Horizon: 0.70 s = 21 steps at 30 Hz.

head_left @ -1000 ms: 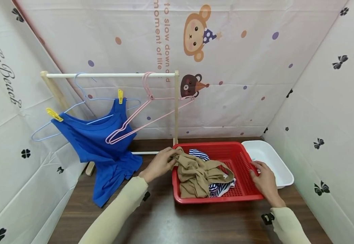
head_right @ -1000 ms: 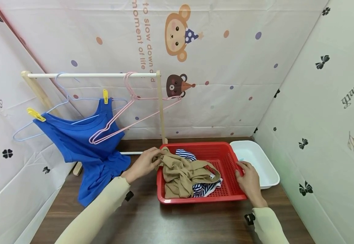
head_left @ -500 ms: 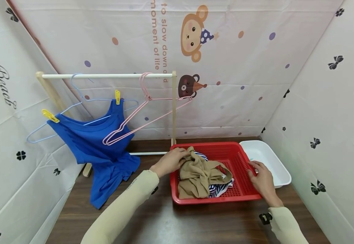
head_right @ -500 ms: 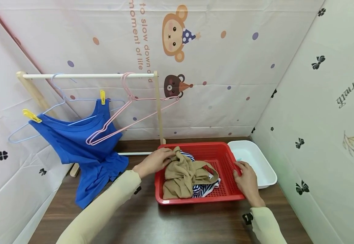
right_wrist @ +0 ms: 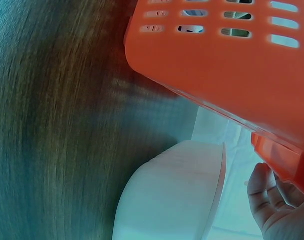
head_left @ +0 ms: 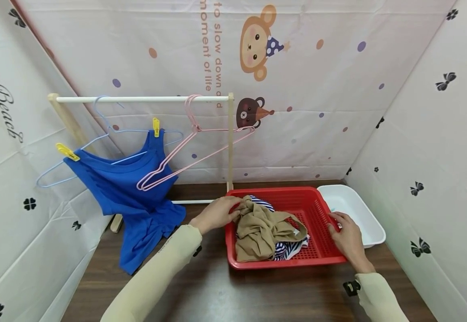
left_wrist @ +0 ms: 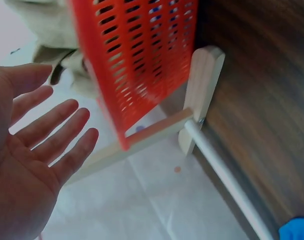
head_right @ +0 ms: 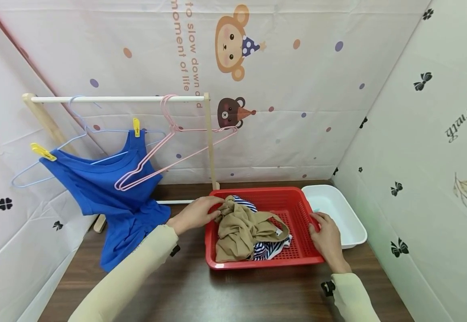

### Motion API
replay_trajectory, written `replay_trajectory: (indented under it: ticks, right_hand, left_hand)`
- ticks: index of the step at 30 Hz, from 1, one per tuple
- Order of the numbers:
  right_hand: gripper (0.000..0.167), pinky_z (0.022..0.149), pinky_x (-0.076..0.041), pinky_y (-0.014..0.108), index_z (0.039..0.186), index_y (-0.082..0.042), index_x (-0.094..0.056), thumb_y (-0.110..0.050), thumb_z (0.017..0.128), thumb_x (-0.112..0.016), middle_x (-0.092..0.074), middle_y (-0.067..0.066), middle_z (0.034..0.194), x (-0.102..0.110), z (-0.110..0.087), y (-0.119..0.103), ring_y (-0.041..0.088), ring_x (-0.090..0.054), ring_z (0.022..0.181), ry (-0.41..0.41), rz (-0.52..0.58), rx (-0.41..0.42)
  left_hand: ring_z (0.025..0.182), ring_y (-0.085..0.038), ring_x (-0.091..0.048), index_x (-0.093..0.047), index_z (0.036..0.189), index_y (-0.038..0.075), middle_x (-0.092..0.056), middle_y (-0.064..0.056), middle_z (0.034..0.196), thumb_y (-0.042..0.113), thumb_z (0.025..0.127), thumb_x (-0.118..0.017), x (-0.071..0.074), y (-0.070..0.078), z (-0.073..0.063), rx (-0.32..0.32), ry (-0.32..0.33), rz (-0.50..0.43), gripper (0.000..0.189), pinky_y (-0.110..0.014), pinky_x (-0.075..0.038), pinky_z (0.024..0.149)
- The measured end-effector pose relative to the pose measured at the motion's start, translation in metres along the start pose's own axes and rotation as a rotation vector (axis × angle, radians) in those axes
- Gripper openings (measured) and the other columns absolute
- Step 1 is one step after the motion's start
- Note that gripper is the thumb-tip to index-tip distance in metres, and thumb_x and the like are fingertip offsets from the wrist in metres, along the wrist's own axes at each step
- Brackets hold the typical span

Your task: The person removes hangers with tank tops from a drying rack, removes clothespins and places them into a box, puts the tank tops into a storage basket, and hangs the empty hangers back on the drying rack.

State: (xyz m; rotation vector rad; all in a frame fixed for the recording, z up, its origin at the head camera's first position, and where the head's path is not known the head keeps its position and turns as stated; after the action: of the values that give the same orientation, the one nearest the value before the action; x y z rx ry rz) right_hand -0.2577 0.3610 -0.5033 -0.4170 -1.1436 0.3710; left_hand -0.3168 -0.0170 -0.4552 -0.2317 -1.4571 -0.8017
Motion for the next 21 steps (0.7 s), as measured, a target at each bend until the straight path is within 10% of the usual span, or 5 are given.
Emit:
replay_trajectory:
  ticks: [21]
  right_hand:
    - [0.037, 0.089, -0.046, 0.062, 0.124, 0.006, -0.061, -0.004, 0.089, -0.064, -0.056, 0.029, 0.125, 0.001, 0.0, -0.002, 0.047, -0.056, 0.109, 0.0, -0.009, 0.017]
  left_hand:
    - [0.113, -0.025, -0.065, -0.058, 0.133, 0.016, -0.063, -0.008, 0.13, 0.023, 0.095, -0.066, 0.106, -0.004, -0.081, 0.0, 0.399, 0.038, 0.04, -0.042, -0.055, 0.091]
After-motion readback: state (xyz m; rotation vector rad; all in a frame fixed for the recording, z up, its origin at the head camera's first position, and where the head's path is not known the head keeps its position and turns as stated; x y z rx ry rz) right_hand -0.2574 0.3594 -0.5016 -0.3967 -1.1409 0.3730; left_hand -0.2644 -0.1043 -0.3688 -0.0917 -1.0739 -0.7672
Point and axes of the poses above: each hand's wrist, its own z-axis towards the middle knuckle, its own x-axis out of the back of the hand, y = z × x, the point moved 6 cm from there along z, towards the middle knuckle
